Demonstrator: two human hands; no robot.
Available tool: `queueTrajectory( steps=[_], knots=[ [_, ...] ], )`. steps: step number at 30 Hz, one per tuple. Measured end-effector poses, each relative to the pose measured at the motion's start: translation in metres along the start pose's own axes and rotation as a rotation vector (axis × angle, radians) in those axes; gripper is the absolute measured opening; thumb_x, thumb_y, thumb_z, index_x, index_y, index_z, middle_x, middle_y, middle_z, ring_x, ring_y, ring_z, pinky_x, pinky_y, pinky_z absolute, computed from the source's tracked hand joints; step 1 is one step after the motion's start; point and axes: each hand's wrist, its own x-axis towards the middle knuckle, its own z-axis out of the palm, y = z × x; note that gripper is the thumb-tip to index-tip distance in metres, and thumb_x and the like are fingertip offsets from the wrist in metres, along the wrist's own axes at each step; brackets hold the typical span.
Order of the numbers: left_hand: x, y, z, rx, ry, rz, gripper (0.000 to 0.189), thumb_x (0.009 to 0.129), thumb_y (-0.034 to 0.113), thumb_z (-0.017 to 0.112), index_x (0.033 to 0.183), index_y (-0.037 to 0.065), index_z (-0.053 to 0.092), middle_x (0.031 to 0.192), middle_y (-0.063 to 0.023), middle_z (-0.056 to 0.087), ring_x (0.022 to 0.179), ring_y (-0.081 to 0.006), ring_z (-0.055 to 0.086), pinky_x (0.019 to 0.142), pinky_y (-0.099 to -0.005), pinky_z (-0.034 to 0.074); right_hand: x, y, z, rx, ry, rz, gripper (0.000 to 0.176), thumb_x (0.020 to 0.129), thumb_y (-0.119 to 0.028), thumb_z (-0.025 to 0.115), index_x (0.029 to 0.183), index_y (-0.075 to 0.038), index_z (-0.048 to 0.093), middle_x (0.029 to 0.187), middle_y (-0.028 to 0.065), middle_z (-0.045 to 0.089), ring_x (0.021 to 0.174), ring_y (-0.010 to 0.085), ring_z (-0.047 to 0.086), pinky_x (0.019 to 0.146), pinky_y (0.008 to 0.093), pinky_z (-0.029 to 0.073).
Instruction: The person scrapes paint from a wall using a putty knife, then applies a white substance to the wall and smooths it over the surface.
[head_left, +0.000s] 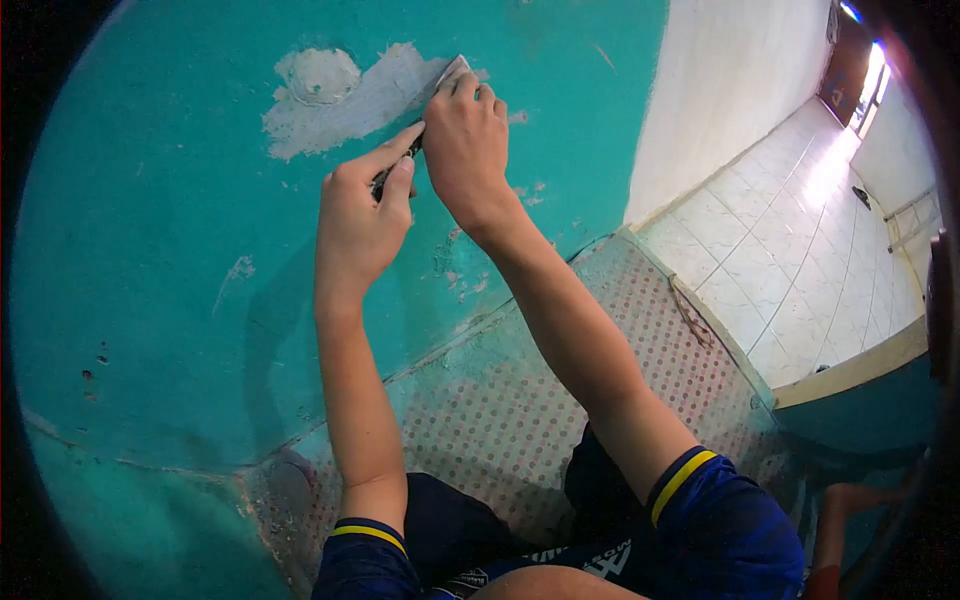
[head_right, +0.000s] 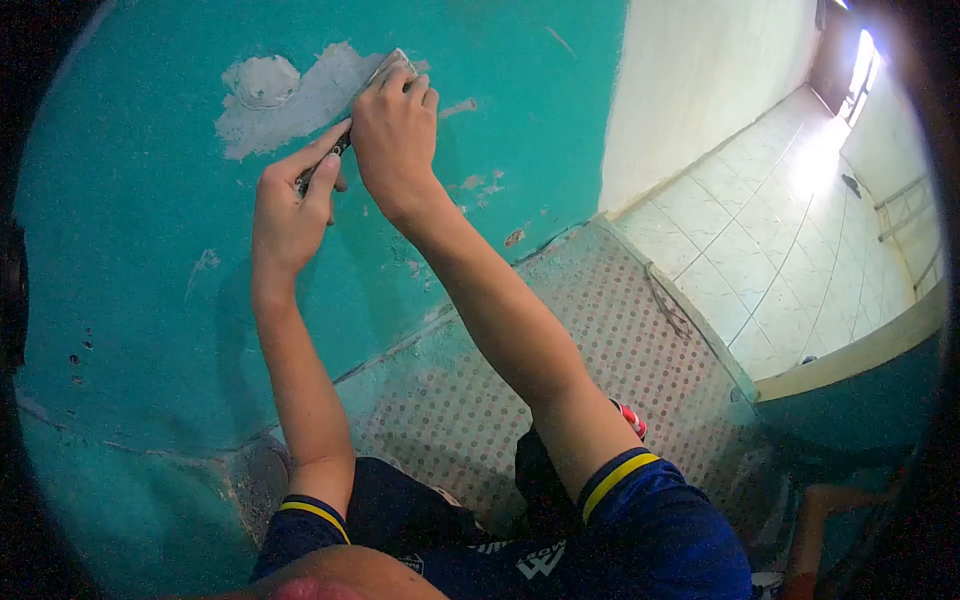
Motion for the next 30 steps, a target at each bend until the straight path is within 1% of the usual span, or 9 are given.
queueTrajectory(
  steps=[5, 7, 12, 17, 19, 22, 26, 28, 30],
  knots=[
    [0.001, -0.008, 0.016, -0.003, 0.019, 0.041, 0.033, 0.094, 0.008, 0.054, 0.124, 0.006, 0.065, 0.07, 0.0007, 0.057, 0.053, -0.0027, 0.041, 0.049, -0.0228, 0.037, -0.001, 0.006, 0.002, 0.028, -0.024, -0.005, 0.025, 0.074, -0.01, 0.064, 0.093, 0.006, 0.066, 0.091, 0.0157, 0.061, 0.082, 0.0266, 0.06, 0.069, 0.0338, 0.049],
    [0.008, -0.018, 0.026, 0.126, 0.206, 0.201, 0.032, 0.093, 0.007, 0.056, 0.123, 0.005, 0.066, 0.069, -0.0001, 0.057, 0.054, -0.004, 0.044, 0.049, -0.024, 0.038, -0.003, 0.007, 0.005, 0.014, -0.018, -0.003, 0.027, 0.075, -0.01, 0.063, 0.095, 0.007, 0.065, 0.091, 0.0162, 0.061, 0.082, 0.0265, 0.06, 0.069, 0.0336, 0.049],
    [0.005, -0.017, 0.018, 0.084, 0.167, 0.128, 0.031, 0.092, 0.009, 0.059, 0.122, 0.003, 0.066, 0.066, 0.0004, 0.055, 0.057, -0.0055, 0.045, 0.052, -0.0251, 0.038, -0.002, 0.005, 0.019, 0.006, 0.077, -0.026, 0.032, 0.076, -0.009, 0.061, 0.101, 0.011, 0.063, 0.091, 0.0177, 0.061, 0.081, 0.0266, 0.061, 0.069, 0.0338, 0.05],
    [0.003, 0.001, -0.001, 0.214, 0.12, 0.118, 0.031, 0.091, 0.008, 0.06, 0.121, 0.002, 0.066, 0.067, 0.0007, 0.054, 0.059, -0.005, 0.044, 0.053, -0.0245, 0.038, -0.003, -0.006, -0.001, 0.137, -0.054, -0.027, 0.034, 0.077, -0.007, 0.06, 0.104, 0.013, 0.062, 0.093, 0.0193, 0.062, 0.082, 0.027, 0.061, 0.069, 0.0342, 0.05],
    [0.005, -0.001, -0.001, 0.198, 0.098, 0.074, 0.033, 0.088, 0.005, 0.059, 0.119, -0.003, 0.065, 0.077, -0.016, 0.068, 0.061, -0.008, 0.051, 0.058, -0.029, 0.046, -0.002, -0.003, 0.003, 0.099, -0.021, -0.013, 0.033, 0.077, -0.007, 0.06, 0.103, 0.013, 0.062, 0.092, 0.0191, 0.062, 0.082, 0.0274, 0.061, 0.069, 0.0345, 0.05],
    [0.018, -0.016, 0.029, 0.036, 0.18, 0.222, 0.033, 0.087, 0.005, 0.058, 0.119, -0.003, 0.065, 0.072, -0.0159, 0.066, 0.059, -0.0087, 0.048, 0.056, -0.0291, 0.045, 0.003, 0.011, 0.013, 0.039, 0.056, -0.013, 0.029, 0.076, -0.007, 0.06, 0.098, 0.011, 0.063, 0.091, 0.0189, 0.061, 0.082, 0.0284, 0.061, 0.069, 0.035, 0.05],
    [0.01, 0.0, 0.035, 0.185, 0.13, 0.105, 0.033, 0.088, 0.005, 0.056, 0.119, -0.003, 0.065, 0.066, -0.0157, 0.061, 0.056, -0.0089, 0.047, 0.054, -0.029, 0.043, 0.002, 0.027, 0.012, 0.121, 0.094, -0.075, 0.024, 0.076, -0.008, 0.06, 0.093, 0.01, 0.063, 0.089, 0.019, 0.061, 0.083, 0.0299, 0.061, 0.069, 0.0354, 0.05],
    [0.004, 0.012, 0.024, 0.279, 0.089, 0.084, 0.035, 0.091, 0.008, 0.056, 0.124, -0.005, 0.06, 0.077, -0.0059, 0.062, 0.068, -0.0069, 0.049, 0.061, -0.0257, 0.043, -0.002, 0.018, 0.006, 0.146, 0.065, -0.074, 0.024, 0.076, -0.008, 0.06, 0.092, 0.009, 0.063, 0.089, 0.019, 0.061, 0.083, 0.03, 0.061, 0.069, 0.0356, 0.05],
    [0.002, 0.015, 0.016, 0.258, 0.108, 0.092, 0.035, 0.09, 0.008, 0.055, 0.122, -0.004, 0.062, 0.068, -0.0106, 0.057, 0.059, -0.0108, 0.046, 0.056, -0.0287, 0.042, -0.001, 0.01, 0.003, 0.169, 0.036, -0.061, 0.024, 0.075, -0.008, 0.06, 0.091, 0.009, 0.064, 0.088, 0.019, 0.061, 0.083, 0.0301, 0.061, 0.069, 0.0359, 0.049]
  ],
)
